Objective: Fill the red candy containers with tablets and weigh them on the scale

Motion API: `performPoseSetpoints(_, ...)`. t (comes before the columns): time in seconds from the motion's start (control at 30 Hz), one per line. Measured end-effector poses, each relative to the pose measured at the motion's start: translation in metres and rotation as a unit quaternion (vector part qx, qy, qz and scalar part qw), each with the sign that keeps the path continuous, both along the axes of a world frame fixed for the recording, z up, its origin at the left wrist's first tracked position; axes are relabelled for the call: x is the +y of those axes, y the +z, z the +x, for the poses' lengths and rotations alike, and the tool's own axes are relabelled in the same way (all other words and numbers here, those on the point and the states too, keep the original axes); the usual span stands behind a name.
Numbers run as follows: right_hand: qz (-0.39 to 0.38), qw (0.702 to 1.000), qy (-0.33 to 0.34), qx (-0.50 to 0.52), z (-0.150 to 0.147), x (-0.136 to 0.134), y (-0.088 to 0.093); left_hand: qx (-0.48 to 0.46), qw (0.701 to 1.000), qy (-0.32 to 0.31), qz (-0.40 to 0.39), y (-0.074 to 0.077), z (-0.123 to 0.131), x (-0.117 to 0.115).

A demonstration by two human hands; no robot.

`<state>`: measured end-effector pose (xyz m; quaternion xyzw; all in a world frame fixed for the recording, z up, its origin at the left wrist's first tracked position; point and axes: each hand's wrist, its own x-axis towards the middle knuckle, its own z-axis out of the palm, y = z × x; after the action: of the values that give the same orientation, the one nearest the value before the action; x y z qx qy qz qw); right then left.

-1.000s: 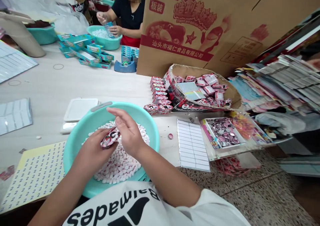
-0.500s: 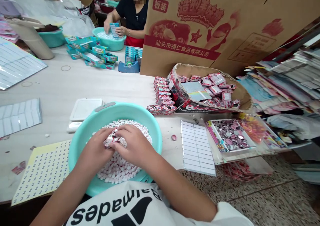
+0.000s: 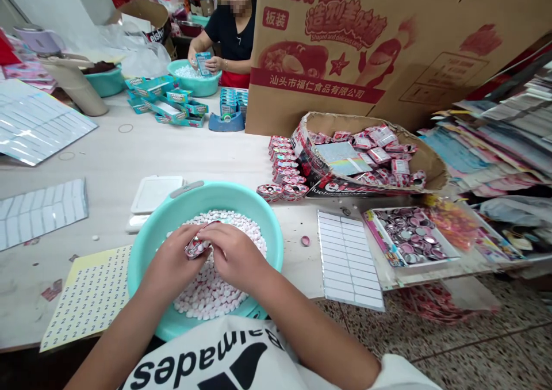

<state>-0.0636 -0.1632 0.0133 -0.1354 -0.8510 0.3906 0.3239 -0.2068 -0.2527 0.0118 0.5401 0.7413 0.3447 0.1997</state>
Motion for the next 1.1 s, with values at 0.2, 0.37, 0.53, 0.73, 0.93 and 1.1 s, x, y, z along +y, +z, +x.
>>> performPoseSetpoints(0.2,0.109,0.993,0.03,-0.031,0.004,-0.003,0.003,0.001,1.0,0.004,-0.002,-0.001,-0.001,-0.001)
performPoseSetpoints(0.37,0.144,0.989,0.025,-0.03,0.011,-0.001,0.002,0.013,1.0,0.016,-0.01,-0.005,-0.003,-0.001)
performPoseSetpoints(0.53,0.135,0.988,-0.032,-0.061,0.023,-0.001,-0.002,0.022,0.999,0.043,-0.01,-0.007,-0.005,0.0)
performPoseSetpoints(0.73,0.043,0.982,-0.054,-0.178,0.034,-0.002,0.008,0.026,0.999,0.036,-0.013,-0.009,-0.007,0.002)
performPoseSetpoints(0.93,0.014,0.978,-0.062,-0.198,0.035,-0.001,0.007,0.021,0.999,0.034,-0.026,-0.011,-0.009,0.004)
performPoseSetpoints(1.1,0.042,0.97,-0.045,-0.236,0.035,0.001,0.004,0.02,0.998,0.048,-0.021,-0.014,-0.009,0.004)
